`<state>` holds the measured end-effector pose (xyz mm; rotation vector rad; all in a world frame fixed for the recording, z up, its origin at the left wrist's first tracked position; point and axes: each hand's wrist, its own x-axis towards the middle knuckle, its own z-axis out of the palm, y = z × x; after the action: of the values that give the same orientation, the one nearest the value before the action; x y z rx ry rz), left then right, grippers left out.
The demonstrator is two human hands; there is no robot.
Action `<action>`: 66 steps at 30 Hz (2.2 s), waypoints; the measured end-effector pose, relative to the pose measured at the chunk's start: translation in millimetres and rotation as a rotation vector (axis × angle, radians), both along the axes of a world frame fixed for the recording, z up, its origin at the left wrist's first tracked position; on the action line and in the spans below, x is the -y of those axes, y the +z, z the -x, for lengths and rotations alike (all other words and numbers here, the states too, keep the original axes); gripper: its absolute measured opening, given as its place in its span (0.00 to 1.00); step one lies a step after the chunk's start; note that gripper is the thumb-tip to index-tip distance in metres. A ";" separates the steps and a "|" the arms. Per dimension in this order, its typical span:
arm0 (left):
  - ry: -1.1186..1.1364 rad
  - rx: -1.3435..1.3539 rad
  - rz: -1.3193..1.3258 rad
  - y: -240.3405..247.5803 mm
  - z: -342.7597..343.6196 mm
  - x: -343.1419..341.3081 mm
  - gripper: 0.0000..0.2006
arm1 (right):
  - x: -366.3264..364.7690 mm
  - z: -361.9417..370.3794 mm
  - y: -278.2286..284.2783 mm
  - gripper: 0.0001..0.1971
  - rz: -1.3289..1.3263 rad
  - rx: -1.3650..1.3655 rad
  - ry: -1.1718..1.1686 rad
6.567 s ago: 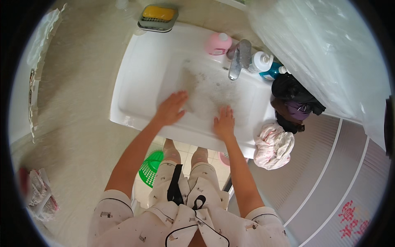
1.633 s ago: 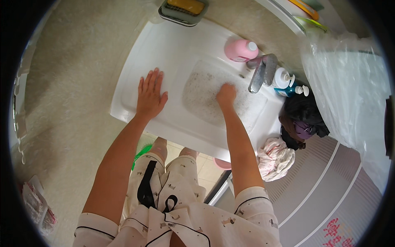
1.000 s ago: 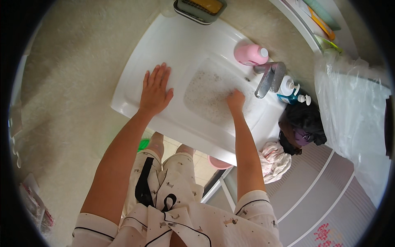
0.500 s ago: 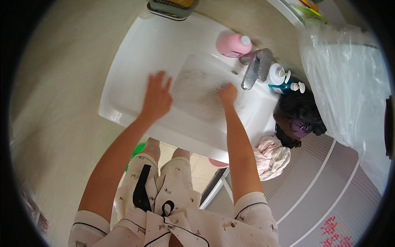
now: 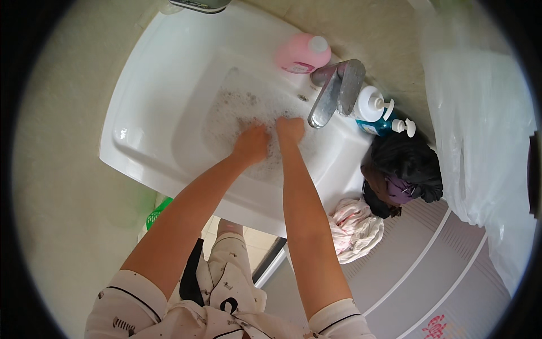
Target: The person washes a black sock and a patterned cloth by hand in a bathroom sink. They use liquid soap from a pink bottle and a white bottle, scrubbing the items under running water and rinsing them thoroughly.
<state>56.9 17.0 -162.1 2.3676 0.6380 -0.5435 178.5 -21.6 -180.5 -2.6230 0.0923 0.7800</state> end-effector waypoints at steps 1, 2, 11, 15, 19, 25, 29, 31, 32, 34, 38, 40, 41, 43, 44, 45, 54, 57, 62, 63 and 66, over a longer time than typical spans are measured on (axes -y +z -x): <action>-0.005 -0.033 0.000 1.0 -3.9 2.1 0.13 | 4.1 -0.1 -5.0 0.14 0.035 0.084 0.040; -0.005 -0.023 -0.030 -4.6 -5.8 4.3 0.13 | 6.3 0.4 -12.2 0.14 0.062 0.170 0.088; 0.130 0.146 0.072 -22.6 -20.7 11.0 0.07 | 67.9 6.0 -18.7 0.05 -0.127 0.431 0.643; 0.041 0.209 -0.032 -33.6 -42.0 4.1 0.07 | 80.6 10.7 -18.4 0.03 -0.386 0.400 0.709; 0.007 0.429 -0.067 -46.3 -37.2 -4.6 0.06 | 84.0 7.3 -24.4 0.05 -0.325 0.390 0.746; 0.019 0.276 -0.010 -31.5 -44.6 -16.4 0.05 | 72.8 12.3 -30.3 0.06 -0.246 0.411 0.694; 0.074 0.245 0.027 -43.2 -47.6 -17.4 0.07 | 61.3 1.5 -30.3 0.05 -0.225 0.446 0.698; 0.107 0.429 -0.022 -47.1 -43.7 -14.7 0.08 | 63.4 -9.0 -29.8 0.05 -0.237 0.416 0.700; 0.118 0.429 -0.002 -45.7 -44.4 -15.0 0.08 | 65.4 -12.8 -29.9 0.05 -0.257 0.421 0.691; 0.146 0.428 0.035 -43.4 -47.6 -16.0 0.10 | 66.4 -14.1 -29.3 0.06 -0.282 0.423 0.665; 0.416 0.242 0.109 -36.8 -54.5 -13.8 0.11 | 67.9 -13.6 -30.7 0.06 -0.312 0.438 0.606; 0.510 0.186 0.157 -29.8 -58.8 -15.5 0.13 | 68.0 -15.7 -31.7 0.07 -0.291 0.420 0.563; 0.521 0.152 0.181 -24.9 -61.0 -15.6 0.14 | 68.4 -16.1 -30.4 0.08 -0.260 0.392 0.534; 0.545 0.086 0.229 -17.0 -65.1 -12.6 0.15 | 69.4 -15.4 -27.0 0.10 -0.259 0.357 0.495; 0.542 0.078 0.229 -14.5 -67.7 -11.1 0.15 | 70.1 -14.3 -25.0 0.11 -0.290 0.350 0.485; 0.538 0.070 0.230 -12.1 -70.5 -9.8 0.15 | 69.5 -14.7 -23.6 0.12 -0.319 0.342 0.474; 0.276 0.153 0.044 -19.8 -78.9 2.0 0.14 | 77.0 -19.1 -10.3 0.15 -0.428 0.224 0.422; 0.238 0.173 -0.006 -23.8 -82.0 8.3 0.13 | 85.5 -23.2 -16.6 0.14 -0.468 0.158 0.410; 0.137 0.185 -0.064 -23.3 -81.6 8.0 0.11 | 88.6 -25.7 -16.1 0.15 -0.397 0.159 0.424; 0.115 0.183 -0.055 -23.8 -79.5 7.8 0.11 | 86.5 -24.0 -13.0 0.16 -0.370 0.166 0.420; 0.066 0.206 -0.061 -29.5 -76.6 10.5 0.11 | 87.4 -29.2 -18.6 0.16 -0.395 0.094 0.381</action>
<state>133.5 6.5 -191.6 2.4093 0.6439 -0.2504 207.7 -109.0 -199.1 -2.3145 -0.5460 0.7052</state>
